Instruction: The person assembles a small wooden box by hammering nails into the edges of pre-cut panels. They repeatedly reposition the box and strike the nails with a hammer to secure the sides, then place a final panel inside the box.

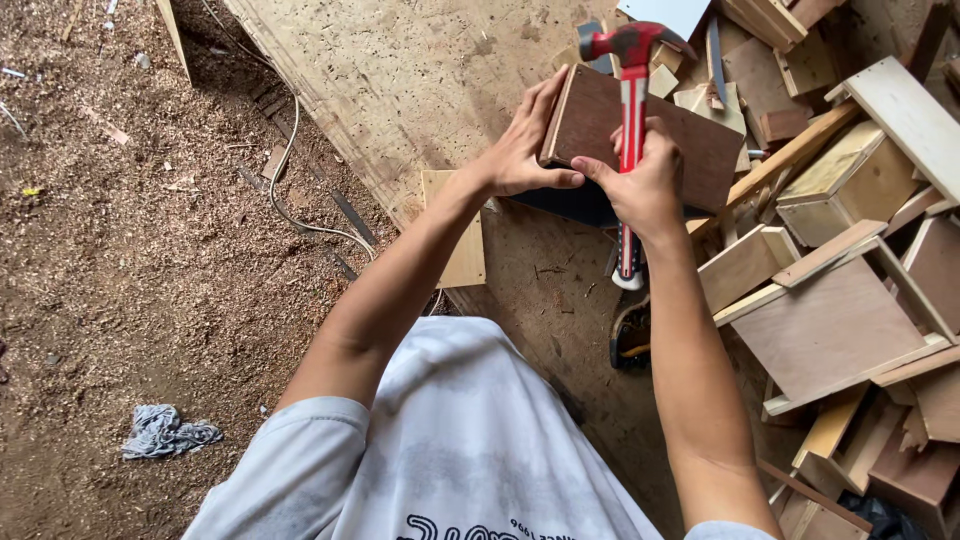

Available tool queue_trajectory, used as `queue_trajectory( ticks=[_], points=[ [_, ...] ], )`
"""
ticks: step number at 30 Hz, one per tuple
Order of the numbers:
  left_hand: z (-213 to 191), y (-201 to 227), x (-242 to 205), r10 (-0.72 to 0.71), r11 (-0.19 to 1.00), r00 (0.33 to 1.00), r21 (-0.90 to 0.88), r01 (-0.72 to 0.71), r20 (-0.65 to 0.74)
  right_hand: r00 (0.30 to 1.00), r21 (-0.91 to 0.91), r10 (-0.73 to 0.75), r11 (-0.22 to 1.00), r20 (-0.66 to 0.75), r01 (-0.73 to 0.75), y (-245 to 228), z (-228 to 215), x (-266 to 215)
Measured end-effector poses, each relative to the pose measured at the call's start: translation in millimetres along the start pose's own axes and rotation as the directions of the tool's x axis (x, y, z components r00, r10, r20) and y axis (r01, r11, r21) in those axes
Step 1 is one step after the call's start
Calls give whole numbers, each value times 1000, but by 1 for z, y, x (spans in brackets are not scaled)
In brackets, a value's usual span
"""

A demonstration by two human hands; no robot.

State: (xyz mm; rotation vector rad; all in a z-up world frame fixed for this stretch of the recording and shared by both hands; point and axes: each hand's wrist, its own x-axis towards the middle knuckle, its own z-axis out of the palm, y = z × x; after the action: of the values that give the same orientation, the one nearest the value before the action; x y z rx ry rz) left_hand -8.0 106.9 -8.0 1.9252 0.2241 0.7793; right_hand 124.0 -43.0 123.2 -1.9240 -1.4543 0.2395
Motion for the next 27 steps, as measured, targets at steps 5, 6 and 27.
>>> queue_trajectory(
  ticks=[5, 6, 27],
  points=[
    [-9, 5, -3, 20, 999, 999, 28, -20, 29, 998, 24, 48, 998, 37, -49, 1, -5, 0],
    [-13, 4, -1, 2, 1000, 998, 20, -3, 55, 998, 2, 46, 999, 46, -46, -1, -7, 1],
    [43, 15, -18, -301, 946, 933, -188, 265, -197, 974, 32, -25, 999, 225, 18, -17, -48, -20]
  ],
)
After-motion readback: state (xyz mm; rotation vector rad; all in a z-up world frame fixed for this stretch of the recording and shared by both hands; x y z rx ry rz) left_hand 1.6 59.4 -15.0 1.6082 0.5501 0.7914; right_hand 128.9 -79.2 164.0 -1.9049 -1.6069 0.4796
